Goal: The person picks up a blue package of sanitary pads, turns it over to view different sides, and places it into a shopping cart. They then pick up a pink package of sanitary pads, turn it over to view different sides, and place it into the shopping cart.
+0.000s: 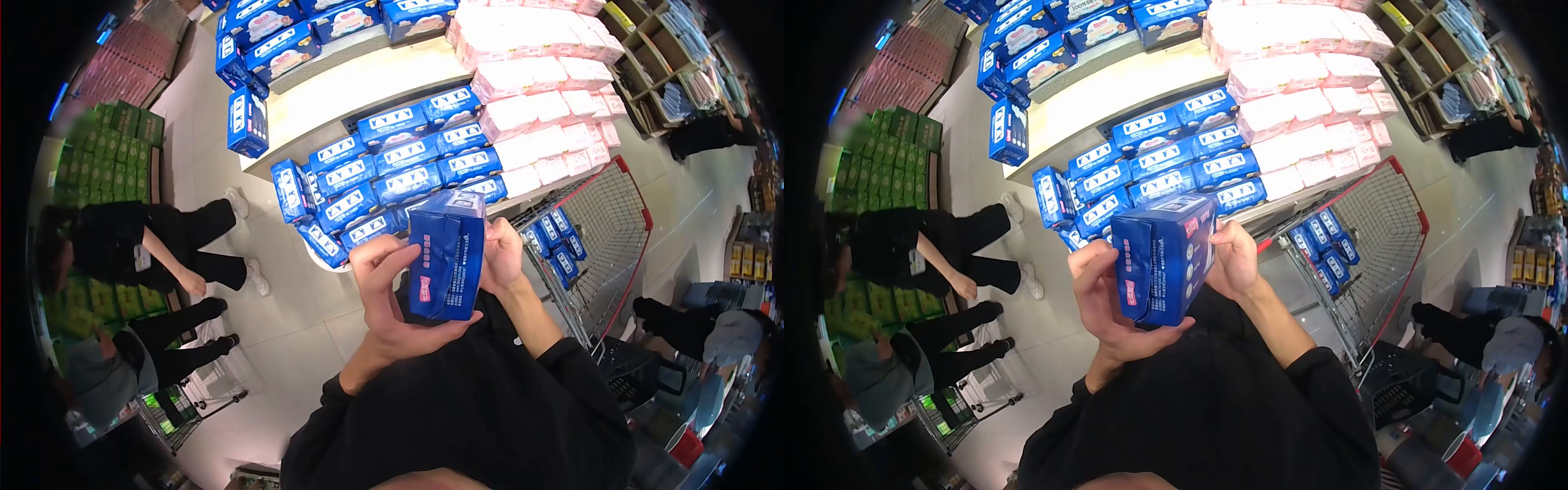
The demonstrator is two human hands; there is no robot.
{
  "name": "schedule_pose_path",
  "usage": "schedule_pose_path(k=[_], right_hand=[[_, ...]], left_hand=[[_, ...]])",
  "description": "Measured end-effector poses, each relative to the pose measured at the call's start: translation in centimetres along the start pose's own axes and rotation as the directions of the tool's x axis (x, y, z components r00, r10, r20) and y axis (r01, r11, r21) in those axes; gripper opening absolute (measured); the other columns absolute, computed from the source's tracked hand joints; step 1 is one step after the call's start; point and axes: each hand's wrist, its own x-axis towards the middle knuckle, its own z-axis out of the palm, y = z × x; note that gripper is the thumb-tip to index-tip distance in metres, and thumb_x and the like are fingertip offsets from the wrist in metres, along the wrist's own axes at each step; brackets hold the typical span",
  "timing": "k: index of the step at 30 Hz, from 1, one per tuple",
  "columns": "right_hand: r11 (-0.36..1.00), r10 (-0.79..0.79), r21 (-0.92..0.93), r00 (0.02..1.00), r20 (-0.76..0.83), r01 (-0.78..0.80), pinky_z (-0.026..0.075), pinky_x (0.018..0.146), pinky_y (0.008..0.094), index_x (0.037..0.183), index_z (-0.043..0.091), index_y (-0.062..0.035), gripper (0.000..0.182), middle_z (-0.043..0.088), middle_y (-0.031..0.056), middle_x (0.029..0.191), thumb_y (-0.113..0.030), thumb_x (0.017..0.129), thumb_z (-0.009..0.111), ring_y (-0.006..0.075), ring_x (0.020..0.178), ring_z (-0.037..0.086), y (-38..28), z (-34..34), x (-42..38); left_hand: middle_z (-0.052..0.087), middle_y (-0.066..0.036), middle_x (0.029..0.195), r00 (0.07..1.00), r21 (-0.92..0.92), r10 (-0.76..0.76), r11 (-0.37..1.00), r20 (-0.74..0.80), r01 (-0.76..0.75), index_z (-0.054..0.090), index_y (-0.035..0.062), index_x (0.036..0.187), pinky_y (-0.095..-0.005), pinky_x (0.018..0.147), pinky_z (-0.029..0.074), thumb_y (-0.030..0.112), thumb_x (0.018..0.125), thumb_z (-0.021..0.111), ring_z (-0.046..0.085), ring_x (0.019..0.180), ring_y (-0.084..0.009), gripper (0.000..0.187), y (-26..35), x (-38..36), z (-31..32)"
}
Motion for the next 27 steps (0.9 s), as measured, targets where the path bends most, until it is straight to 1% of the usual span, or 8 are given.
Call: schedule_pose_path(k=[7,11,14,16,18,19,23,27], right_hand=[[0.998,-0.031,-0.054,0.999,-0.008,0.030,0.040,0.103,0.0396,0.136,0.039,0.0025,0.060,0.055,0.0169,0.129,-0.018,0.080,0.042,0.0266,0.119,0.054,-0.8,-0.2,-0.2],[0.777,-0.366,-0.600,0.913,-0.181,0.193,0.039,0.102,0.0330,0.143,0.028,0.0020,0.070,0.046,0.0142,0.137,-0.010,0.078,0.051,0.0197,0.119,0.051,-1.3,1.4,-0.5],[0.655,-0.352,-0.718,0.936,-0.012,0.237,0.041,0.097,0.0299,0.145,0.025,0.0027,0.076,0.042,0.0164,0.140,-0.013,0.079,0.058,0.0182,0.115,0.051,-2.3,4.5,-0.9],[0.612,-0.281,-0.761,0.959,0.041,0.213,0.048,0.081,0.0259,0.147,0.025,0.0037,0.092,0.039,0.0171,0.142,-0.015,0.072,0.075,0.0152,0.103,0.053,-2.7,5.2,-1.5],[0.364,-0.156,-0.881,0.953,0.261,0.301,0.050,0.070,0.0250,0.147,0.028,0.0003,0.099,0.038,0.0176,0.145,-0.015,0.065,0.082,0.0158,0.097,0.055,-3.3,6.9,-1.7],[0.304,-0.164,-0.894,0.942,0.292,0.330,0.050,0.067,0.0245,0.147,0.029,-0.0012,0.099,0.038,0.0181,0.145,-0.014,0.064,0.083,0.0161,0.095,0.056,-3.3,7.7,-1.6],[0.127,-0.206,-0.900,0.899,0.387,0.416,0.048,0.058,0.0230,0.145,0.034,-0.0061,0.099,0.036,0.0202,0.148,-0.011,0.061,0.085,0.0152,0.084,0.057,-2.4,8.9,-1.1],[0.066,-0.202,-0.902,0.891,0.407,0.427,0.046,0.054,0.0212,0.143,0.037,-0.0061,0.094,0.038,0.0199,0.147,-0.004,0.061,0.083,0.0112,0.073,0.057,-2.4,8.0,-1.2]], left_hand=[[0.044,-0.016,0.118,0.999,0.052,-0.025,0.998,0.042,0.023,0.041,-0.0020,0.131,-0.0350,0.093,0.042,0.013,0.060,0.083,0.048,0.110,-0.0258,0.084,-0.2,0.6,-0.9],[0.046,-0.018,0.127,0.952,-0.054,-0.307,0.950,0.018,0.307,0.024,-0.0048,0.145,-0.0354,0.101,0.038,0.012,0.074,0.068,0.047,0.120,-0.0250,0.085,-1.7,0.7,-2.7],[0.041,-0.018,0.139,0.845,-0.320,-0.534,0.795,0.034,0.515,0.020,-0.0069,0.147,-0.0354,0.107,0.033,0.008,0.086,0.059,0.041,0.129,-0.0229,0.074,-2.2,1.1,-2.8],[0.040,-0.016,0.141,0.757,-0.333,-0.649,0.698,0.081,0.634,0.019,-0.0034,0.149,-0.0348,0.109,0.031,0.023,0.093,0.056,0.043,0.129,-0.0229,0.072,-4.0,0.1,-3.1],[0.040,-0.015,0.142,0.659,-0.543,-0.727,0.479,0.195,0.689,0.021,-0.0007,0.149,-0.0350,0.109,0.032,0.028,0.094,0.055,0.040,0.131,-0.0236,0.071,-4.6,-0.4,-2.9],[0.041,-0.014,0.143,0.659,-0.544,-0.685,0.440,0.311,0.714,0.021,0.0030,0.149,-0.0372,0.106,0.042,0.044,0.095,0.051,0.045,0.130,-0.0211,0.074,-5.5,-1.1,-3.0],[0.039,-0.015,0.144,0.580,-0.610,-0.663,0.228,0.473,0.759,0.022,0.0026,0.149,-0.0383,0.106,0.040,0.041,0.091,0.054,0.044,0.131,-0.0227,0.076,-6.0,-2.2,-1.9],[0.037,-0.016,0.145,0.562,-0.616,-0.661,0.187,0.498,0.765,0.023,0.0022,0.148,-0.0394,0.107,0.039,0.038,0.087,0.057,0.042,0.132,-0.0244,0.079,-5.7,-2.1,-1.3]])
